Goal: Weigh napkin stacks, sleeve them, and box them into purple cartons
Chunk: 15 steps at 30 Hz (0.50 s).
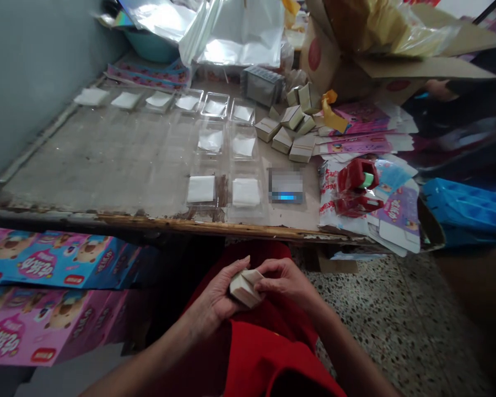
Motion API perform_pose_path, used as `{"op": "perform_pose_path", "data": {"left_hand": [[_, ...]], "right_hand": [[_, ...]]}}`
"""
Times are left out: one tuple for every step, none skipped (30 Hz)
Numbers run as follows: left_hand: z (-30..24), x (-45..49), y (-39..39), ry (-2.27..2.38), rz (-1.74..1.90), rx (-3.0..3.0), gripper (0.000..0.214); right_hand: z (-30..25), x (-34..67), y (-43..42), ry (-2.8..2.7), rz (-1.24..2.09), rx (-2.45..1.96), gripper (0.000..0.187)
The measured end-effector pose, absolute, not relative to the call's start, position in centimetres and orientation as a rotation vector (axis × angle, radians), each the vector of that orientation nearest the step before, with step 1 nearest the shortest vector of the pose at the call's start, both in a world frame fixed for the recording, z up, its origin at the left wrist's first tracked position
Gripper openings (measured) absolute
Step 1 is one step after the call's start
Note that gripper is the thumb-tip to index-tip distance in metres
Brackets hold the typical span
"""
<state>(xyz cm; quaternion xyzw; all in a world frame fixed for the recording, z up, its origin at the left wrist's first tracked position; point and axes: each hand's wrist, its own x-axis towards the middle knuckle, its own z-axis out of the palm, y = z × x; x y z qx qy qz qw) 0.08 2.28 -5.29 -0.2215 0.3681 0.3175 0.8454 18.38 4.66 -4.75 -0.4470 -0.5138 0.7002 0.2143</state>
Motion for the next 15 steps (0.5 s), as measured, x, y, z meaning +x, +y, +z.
{"op": "perform_pose_path", "data": {"left_hand": [[-5.3,0.0,2.3,0.779,0.669,-0.472,0.019],[-5.4,-0.1,2.4,0.783,0.668,-0.477,0.019],[-5.4,-0.3,2.4,0.786,0.67,-0.483,0.018],[-5.5,-0.4,2.5,0.787,0.674,-0.487,0.018],[-5.5,-0.5,2.5,0.784,0.677,-0.491,0.017],[-5.6,-0.7,2.5,0.779,0.68,-0.494,0.016],[-5.6,-0.8,2.5,0.769,0.681,-0.496,0.015],[-5.7,-0.9,2.6,0.759,0.68,-0.5,0.014],[-5.7,-1.0,2.6,0.747,0.676,-0.504,0.013],[-5.8,-1.1,2.6,0.735,0.673,-0.509,0.013],[-5.9,-1.2,2.7,0.722,0.672,-0.514,0.014],[-5.9,-1.3,2.7,0.709,0.671,-0.516,0.016],[-6.0,-1.4,2.7,0.694,0.669,-0.515,0.02],[-6.0,-1.5,2.8,0.679,0.668,-0.514,0.024],[-6.1,-1.6,2.8,0.667,0.671,-0.516,0.03]], "right_hand": [[-4.8,18.3,4.7,-1.399,1.96,-1.248,0.024],[-4.8,18.2,4.7,-1.364,1.986,-1.253,0.027],[-4.8,18.2,4.7,-1.329,2.016,-1.255,0.029],[-4.8,18.1,4.7,-1.3,2.045,-1.256,0.03],[-4.8,18.0,4.8,-1.282,2.069,-1.26,0.031],[-4.9,17.9,4.8,-1.271,2.087,-1.266,0.03],[-5.0,17.8,4.9,-1.264,2.098,-1.274,0.029],[-5.2,17.7,5.0,-1.259,2.107,-1.28,0.026],[-5.4,17.5,5.0,-1.261,2.112,-1.285,0.024],[-5.7,17.3,5.1,-1.267,2.107,-1.294,0.021],[-5.9,17.1,5.1,-1.277,2.091,-1.308,0.019],[-6.1,16.9,5.2,-1.288,2.059,-1.331,0.018],[-6.1,16.7,5.2,-1.29,2.02,-1.361,0.017],[-5.9,16.6,5.2,-1.27,1.981,-1.392,0.016],[-5.6,16.5,5.2,-1.224,1.947,-1.42,0.015]]}}
